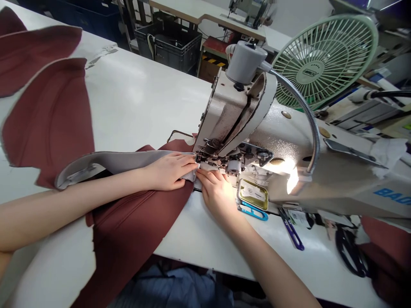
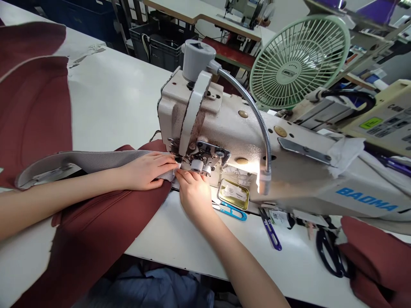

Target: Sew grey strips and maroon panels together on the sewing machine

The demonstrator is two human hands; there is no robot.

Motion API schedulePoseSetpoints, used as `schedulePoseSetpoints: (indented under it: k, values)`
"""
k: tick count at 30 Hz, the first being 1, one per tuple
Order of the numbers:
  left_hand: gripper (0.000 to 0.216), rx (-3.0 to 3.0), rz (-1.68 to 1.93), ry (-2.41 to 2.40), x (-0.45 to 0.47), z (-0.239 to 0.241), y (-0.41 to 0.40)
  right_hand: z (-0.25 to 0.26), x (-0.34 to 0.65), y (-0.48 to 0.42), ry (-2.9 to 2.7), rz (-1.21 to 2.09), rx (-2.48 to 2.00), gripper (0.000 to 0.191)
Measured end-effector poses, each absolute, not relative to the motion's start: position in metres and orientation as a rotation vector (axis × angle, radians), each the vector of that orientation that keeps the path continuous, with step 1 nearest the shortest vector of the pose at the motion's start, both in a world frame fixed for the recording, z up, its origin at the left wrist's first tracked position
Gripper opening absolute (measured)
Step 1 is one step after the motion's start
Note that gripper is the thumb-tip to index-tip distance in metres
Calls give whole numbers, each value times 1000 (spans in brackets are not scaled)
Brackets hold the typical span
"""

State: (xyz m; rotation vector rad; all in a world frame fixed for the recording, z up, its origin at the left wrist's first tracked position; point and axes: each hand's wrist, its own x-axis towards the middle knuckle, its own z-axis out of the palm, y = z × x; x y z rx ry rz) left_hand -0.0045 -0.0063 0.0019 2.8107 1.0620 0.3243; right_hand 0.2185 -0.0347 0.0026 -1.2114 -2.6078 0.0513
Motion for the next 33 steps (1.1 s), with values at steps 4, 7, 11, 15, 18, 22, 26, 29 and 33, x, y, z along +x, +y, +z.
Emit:
schedulePoseSetpoints:
  k: [4,7,11,15,18,22,26,29,33]
  values:
    - [44,2822,291,1083,-4,5,-1,2,218,-33,-2603,63,-1266,39]
    - [46,2809,267,1130,-1,10,-12,4,217,-35,-2594,82,-1252,39]
    - [75,2728,297,1247,5,12,-47,7,217,-39,-2550,123,-1217,35]
    - [73,2669,337,1314,10,10,-70,9,217,-44,-2423,212,-1222,30]
    - [67,2682,315,1291,12,10,-70,10,215,-47,-2408,226,-1218,29]
    - [62,2731,289,1243,10,12,-61,8,211,-49,-2467,138,-1228,30]
    - [58,2768,287,1198,7,12,-50,5,211,-45,-2511,29,-1218,32]
    - [59,2789,287,1159,3,11,-39,3,212,-41,-2502,24,-1259,32]
    - [61,2808,257,1106,-2,13,-23,1,213,-37,-2503,42,-1321,34]
